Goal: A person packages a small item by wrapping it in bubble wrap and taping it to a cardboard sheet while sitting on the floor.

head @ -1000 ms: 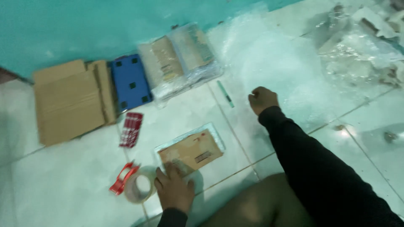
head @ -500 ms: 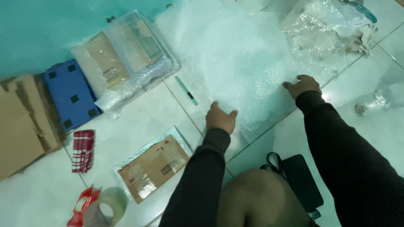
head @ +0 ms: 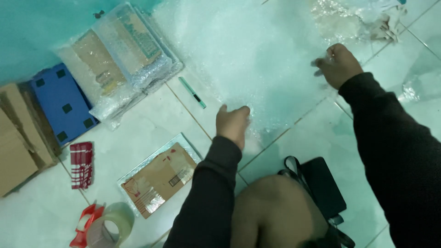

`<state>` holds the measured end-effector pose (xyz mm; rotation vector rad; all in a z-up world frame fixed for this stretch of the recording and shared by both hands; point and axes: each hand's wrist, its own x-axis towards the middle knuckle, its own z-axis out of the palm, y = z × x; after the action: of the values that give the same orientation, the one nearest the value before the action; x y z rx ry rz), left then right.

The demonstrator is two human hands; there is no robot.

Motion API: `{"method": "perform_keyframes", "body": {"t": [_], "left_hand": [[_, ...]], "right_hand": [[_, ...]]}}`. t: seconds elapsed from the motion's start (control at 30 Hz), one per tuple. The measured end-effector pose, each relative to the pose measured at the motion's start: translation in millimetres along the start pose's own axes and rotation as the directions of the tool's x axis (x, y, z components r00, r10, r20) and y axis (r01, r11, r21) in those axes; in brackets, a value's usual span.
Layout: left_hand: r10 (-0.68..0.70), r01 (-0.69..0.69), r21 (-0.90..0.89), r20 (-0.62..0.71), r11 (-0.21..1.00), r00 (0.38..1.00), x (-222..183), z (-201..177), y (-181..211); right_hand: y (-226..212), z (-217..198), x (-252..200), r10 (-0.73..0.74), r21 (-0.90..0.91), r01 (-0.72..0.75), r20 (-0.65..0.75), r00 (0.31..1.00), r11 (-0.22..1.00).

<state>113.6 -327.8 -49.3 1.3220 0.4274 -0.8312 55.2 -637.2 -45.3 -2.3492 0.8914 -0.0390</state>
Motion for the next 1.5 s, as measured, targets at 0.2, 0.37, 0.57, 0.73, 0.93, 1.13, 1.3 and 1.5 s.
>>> {"method": "perform_keyframes", "body": {"t": [0.2,0.37,0.57,0.73,0.93,1.13,1.3,1.5], "left_hand": [[-0.087,0.152,-0.278,0.233,0.948,0.969,-33.7,-30.5,-9.7],[0.052,0.044,-0.262,0.349,0.964,0.936,-48.0,-87.7,-22.8],[0.137,0.067,-0.470,0.388,0.880,0.912,-29.7,-86.7,-32.8],[0.088,0.026,-0.346,0.308,0.938,0.947,-53.3,-69.9,14.2],[0.344,-0.173,-0.455,0.324,0.874,0.882,-83.5,-98.0,68.8],[0.616,-0.480,-0.389,0.438,0.786,0.654,-150.9,-195.9,89.1],[0.525,-0.525,-0.027,-0.003,0.851,0.851,-202.4,-276.9,49.3],[0.383,-0.203,0.411,-0.422,0.889,0.822,-172.9,-342.8,-18.4]], "right_hand": [[-11.0,-38.9,-45.1,0.244,0.458,-0.272,0.121,0.962,0.846],[-69.0,-56.2,-96.3,0.403,0.424,-0.493,0.286,0.869,0.760],[-99.9,-53.7,-117.1,0.272,0.467,-0.318,0.164,0.948,0.825],[-117.4,-73.0,-106.2,0.126,0.533,-0.163,0.106,0.986,0.830],[-161.4,-109.1,-130.7,0.055,0.287,-0.041,-0.041,0.998,0.957],[-159.6,-87.4,-134.0,-0.476,0.687,0.129,0.343,0.810,0.715],[-199.8,-9.7,-191.7,-0.554,0.816,-0.011,0.402,0.729,0.578],[-168.8,172.8,-160.6,-0.297,0.663,-0.198,0.555,0.777,0.722]]}}
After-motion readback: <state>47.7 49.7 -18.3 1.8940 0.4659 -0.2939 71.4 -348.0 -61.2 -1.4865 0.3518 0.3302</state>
